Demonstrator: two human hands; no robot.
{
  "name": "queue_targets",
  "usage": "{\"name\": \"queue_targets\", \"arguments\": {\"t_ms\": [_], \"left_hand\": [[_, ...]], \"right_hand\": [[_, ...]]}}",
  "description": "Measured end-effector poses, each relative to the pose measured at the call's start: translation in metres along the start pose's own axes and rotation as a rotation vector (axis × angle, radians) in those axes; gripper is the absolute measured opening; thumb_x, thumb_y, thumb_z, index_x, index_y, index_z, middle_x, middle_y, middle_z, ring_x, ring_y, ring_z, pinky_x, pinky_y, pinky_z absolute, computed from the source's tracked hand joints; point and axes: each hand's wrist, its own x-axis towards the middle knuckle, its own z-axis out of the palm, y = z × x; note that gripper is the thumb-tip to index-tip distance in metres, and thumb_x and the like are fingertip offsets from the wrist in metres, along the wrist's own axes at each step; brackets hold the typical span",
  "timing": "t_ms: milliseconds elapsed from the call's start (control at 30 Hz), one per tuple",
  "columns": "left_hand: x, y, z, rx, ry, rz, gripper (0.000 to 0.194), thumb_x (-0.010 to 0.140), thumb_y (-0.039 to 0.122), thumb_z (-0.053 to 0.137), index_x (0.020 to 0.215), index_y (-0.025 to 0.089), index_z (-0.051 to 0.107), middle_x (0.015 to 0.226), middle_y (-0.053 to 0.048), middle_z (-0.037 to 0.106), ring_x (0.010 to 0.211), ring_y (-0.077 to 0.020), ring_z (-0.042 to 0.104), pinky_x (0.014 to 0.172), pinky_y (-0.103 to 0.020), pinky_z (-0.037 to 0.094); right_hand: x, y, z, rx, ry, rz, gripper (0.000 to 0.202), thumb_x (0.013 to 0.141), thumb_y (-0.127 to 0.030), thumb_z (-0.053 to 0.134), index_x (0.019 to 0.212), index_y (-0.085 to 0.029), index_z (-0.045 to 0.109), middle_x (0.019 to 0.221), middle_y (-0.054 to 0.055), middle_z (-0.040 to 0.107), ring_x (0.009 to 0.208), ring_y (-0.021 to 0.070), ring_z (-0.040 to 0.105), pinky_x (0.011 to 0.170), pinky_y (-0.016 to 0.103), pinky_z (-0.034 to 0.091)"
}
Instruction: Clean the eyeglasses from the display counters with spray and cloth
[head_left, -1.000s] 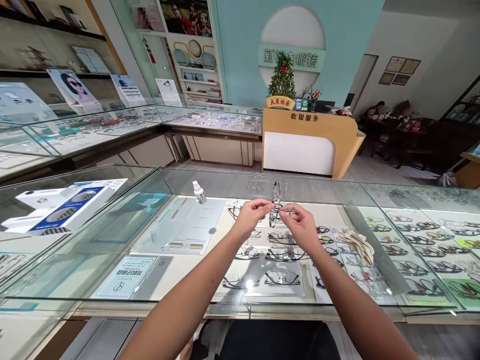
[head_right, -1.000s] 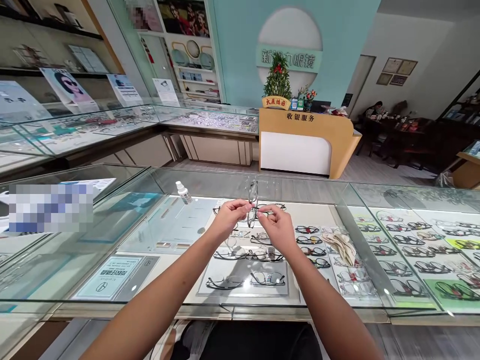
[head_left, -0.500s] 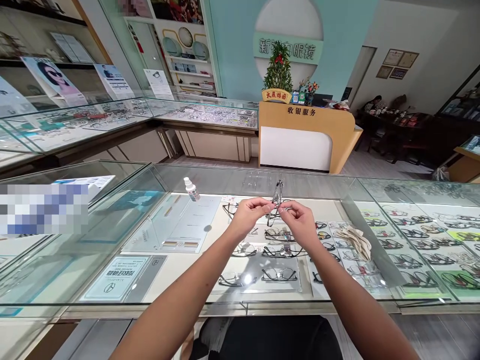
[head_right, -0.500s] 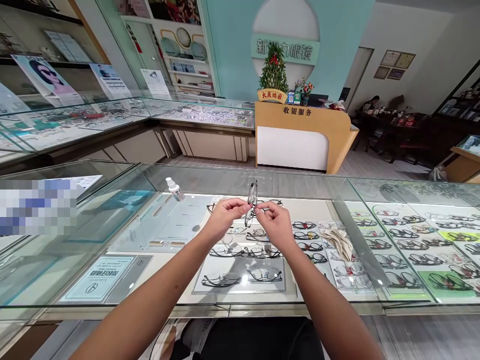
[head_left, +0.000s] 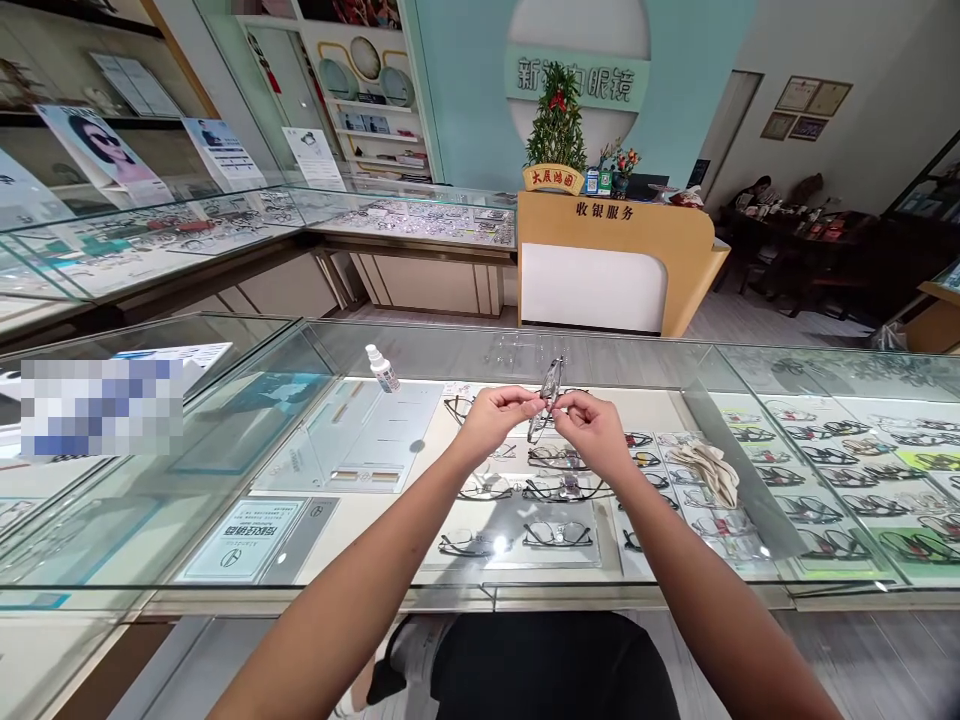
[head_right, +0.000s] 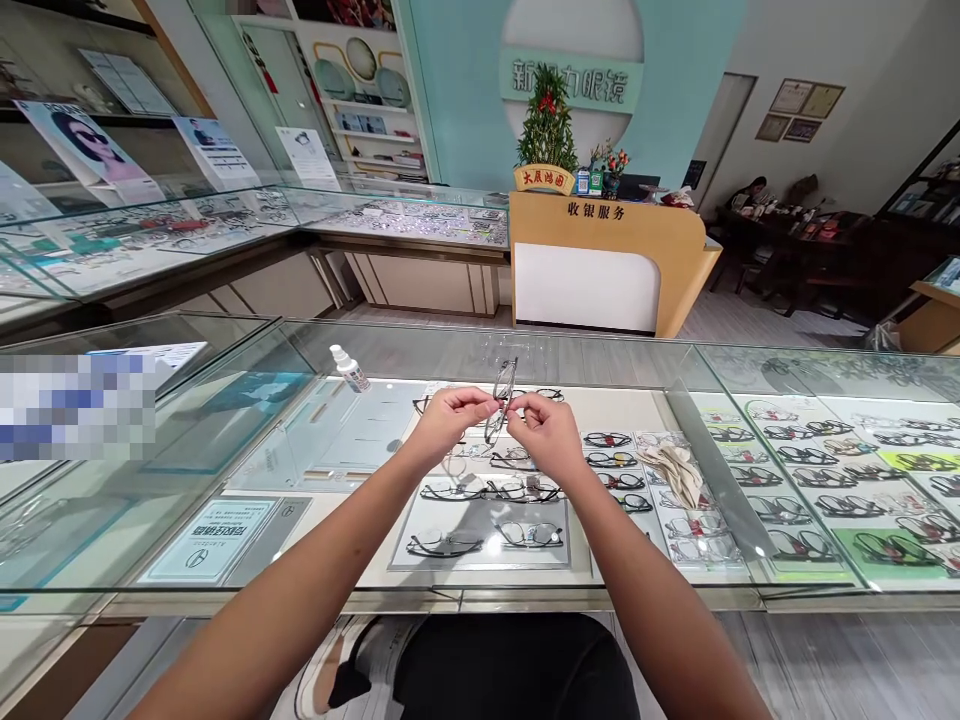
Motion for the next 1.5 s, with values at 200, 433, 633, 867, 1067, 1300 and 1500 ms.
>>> {"name": "queue_targets", "arguments": {"t_ms": [200, 433, 633, 867, 1067, 1300, 1500], "left_hand": [[0.003, -0.012, -0.005, 0.074, -0.001, 0.025, 0.041, 0.067, 0.053, 0.092, 0.081, 0.016, 0.081, 0.054, 0.004, 0.046, 0.055, -0.0089, 0.031, 0.056, -0.026, 0.023], [0.005, -0.004, -0.007, -0.005, 0.195, 0.040, 0.047, 0.065, 0.059, 0.092, 0.082, 0.017, 0.080, 0.057, 0.003, 0.046, 0.057, -0.0093, 0.032, 0.056, -0.026, 0.024], [0.010, -0.004, -0.012, -0.225, 0.308, -0.019, 0.048, 0.065, 0.057, 0.093, 0.088, 0.017, 0.080, 0.058, 0.007, 0.038, 0.056, -0.0066, 0.026, 0.054, -0.024, 0.025], [0.005, -0.004, -0.007, -0.047, 0.439, 0.109, 0.043, 0.069, 0.056, 0.091, 0.086, 0.018, 0.081, 0.055, 0.009, 0.026, 0.055, -0.0078, 0.025, 0.057, -0.026, 0.026], [-0.004, -0.003, 0.001, 0.092, 0.356, 0.147, 0.043, 0.076, 0.058, 0.085, 0.092, 0.018, 0.085, 0.053, 0.008, 0.026, 0.053, -0.0088, 0.022, 0.055, -0.027, 0.020], [-0.007, -0.005, 0.005, 0.134, 0.347, 0.169, 0.043, 0.080, 0.057, 0.082, 0.095, 0.017, 0.086, 0.055, 0.007, 0.032, 0.055, -0.0095, 0.027, 0.057, -0.027, 0.023], [-0.007, -0.008, 0.003, 0.219, 0.351, 0.205, 0.040, 0.085, 0.056, 0.078, 0.094, 0.017, 0.084, 0.056, 0.007, 0.029, 0.055, -0.0098, 0.029, 0.058, -0.027, 0.025]], "right_hand": [[0.003, 0.005, -0.001, -0.115, 0.022, -0.020, 0.011, 0.083, -0.032, 0.065, 0.077, -0.023, 0.065, 0.052, -0.011, 0.028, 0.052, 0.0109, 0.028, 0.059, 0.028, 0.027], [0.011, 0.012, -0.008, 0.059, 0.267, 0.062, 0.020, 0.082, -0.038, 0.067, 0.071, -0.024, 0.057, 0.053, -0.010, 0.028, 0.056, 0.0120, 0.029, 0.067, 0.029, 0.040], [0.014, 0.012, -0.004, 0.161, 0.320, 0.246, 0.024, 0.079, -0.045, 0.069, 0.072, -0.022, 0.062, 0.055, -0.006, 0.037, 0.058, 0.0135, 0.032, 0.058, 0.028, 0.032], [0.001, 0.004, 0.004, 0.118, 0.203, 0.229, 0.032, 0.088, -0.046, 0.065, 0.070, -0.021, 0.065, 0.053, -0.008, 0.027, 0.053, 0.0112, 0.022, 0.054, 0.029, 0.023], [-0.013, -0.005, 0.013, -0.030, -0.064, -0.066, 0.050, 0.095, -0.034, 0.061, 0.143, -0.024, 0.068, 0.061, -0.009, 0.030, 0.057, 0.0129, 0.031, 0.062, 0.028, 0.031], [-0.016, -0.003, 0.015, -0.192, -0.120, -0.120, 0.061, 0.097, -0.030, 0.058, 0.158, -0.024, 0.055, 0.062, -0.010, 0.033, 0.057, 0.0128, 0.036, 0.064, 0.027, 0.033], [-0.013, -0.001, 0.010, -0.236, 0.017, -0.108, 0.067, 0.098, -0.032, 0.058, 0.162, -0.018, 0.046, 0.064, -0.010, 0.032, 0.058, 0.0132, 0.038, 0.064, 0.027, 0.035]]}}
